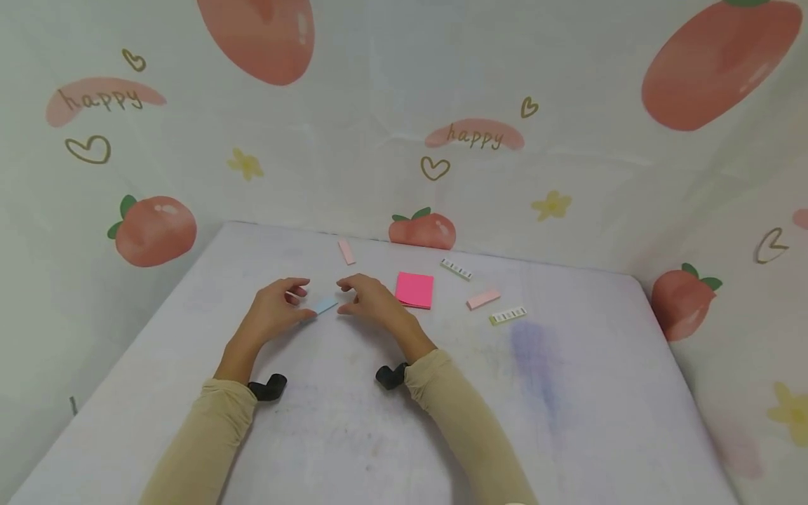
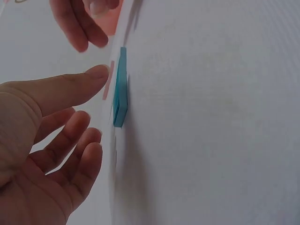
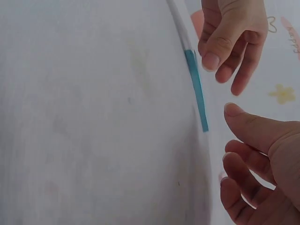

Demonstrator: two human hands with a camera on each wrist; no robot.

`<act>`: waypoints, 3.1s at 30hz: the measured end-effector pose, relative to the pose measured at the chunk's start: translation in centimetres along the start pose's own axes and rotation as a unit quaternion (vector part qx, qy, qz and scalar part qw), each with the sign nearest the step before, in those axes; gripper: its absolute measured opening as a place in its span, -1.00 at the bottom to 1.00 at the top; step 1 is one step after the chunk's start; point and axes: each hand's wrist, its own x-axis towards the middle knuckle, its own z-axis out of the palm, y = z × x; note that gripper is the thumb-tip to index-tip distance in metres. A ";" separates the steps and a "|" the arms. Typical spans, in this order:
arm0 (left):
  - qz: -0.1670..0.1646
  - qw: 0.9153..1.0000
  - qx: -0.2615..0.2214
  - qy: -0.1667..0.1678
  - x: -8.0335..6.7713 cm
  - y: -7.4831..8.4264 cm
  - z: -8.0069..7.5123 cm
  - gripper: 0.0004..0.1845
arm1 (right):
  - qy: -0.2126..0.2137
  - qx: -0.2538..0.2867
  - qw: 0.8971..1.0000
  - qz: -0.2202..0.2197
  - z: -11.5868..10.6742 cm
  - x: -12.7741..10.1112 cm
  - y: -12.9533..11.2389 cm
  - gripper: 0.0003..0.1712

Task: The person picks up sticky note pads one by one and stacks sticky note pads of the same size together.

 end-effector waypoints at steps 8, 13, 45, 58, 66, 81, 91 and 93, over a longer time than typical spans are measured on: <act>0.001 1.000 0.009 -0.004 -0.2 -0.7 -0.2 -0.26 | 0.001 -0.032 0.999 -0.027 1.0 1.0 -0.3 -0.35; -0.001 1.000 0.009 -0.016 -0.3 -0.9 -0.4 -0.25 | -0.006 -0.045 0.998 -0.037 1.6 1.5 -0.6 -0.39; 0.019 0.999 0.035 -0.033 -0.6 -1.2 -0.1 -0.63 | 0.007 -0.045 0.999 0.002 2.7 1.0 -1.4 -0.76; 0.048 0.998 0.023 -0.015 0.2 -0.3 0.6 -0.65 | 0.056 0.016 0.998 0.022 1.0 -0.5 -0.6 -0.77; 0.078 0.996 -0.046 0.008 1.1 1.4 1.4 -0.62 | 0.100 0.041 0.993 0.042 -0.6 -1.6 0.3 -0.75; 0.095 0.990 -0.108 0.007 2.7 3.7 2.9 -0.62 | 0.130 0.011 0.991 0.033 -2.8 -3.3 0.7 -0.63; 0.080 0.986 -0.146 -0.024 2.8 4.1 3.1 -0.53 | 0.132 0.026 0.991 0.027 -3.1 -3.6 1.4 -0.73; 0.078 0.986 -0.147 -0.029 2.8 4.0 3.1 -0.51 | 0.135 0.041 0.990 0.022 -3.0 -3.6 1.7 -0.73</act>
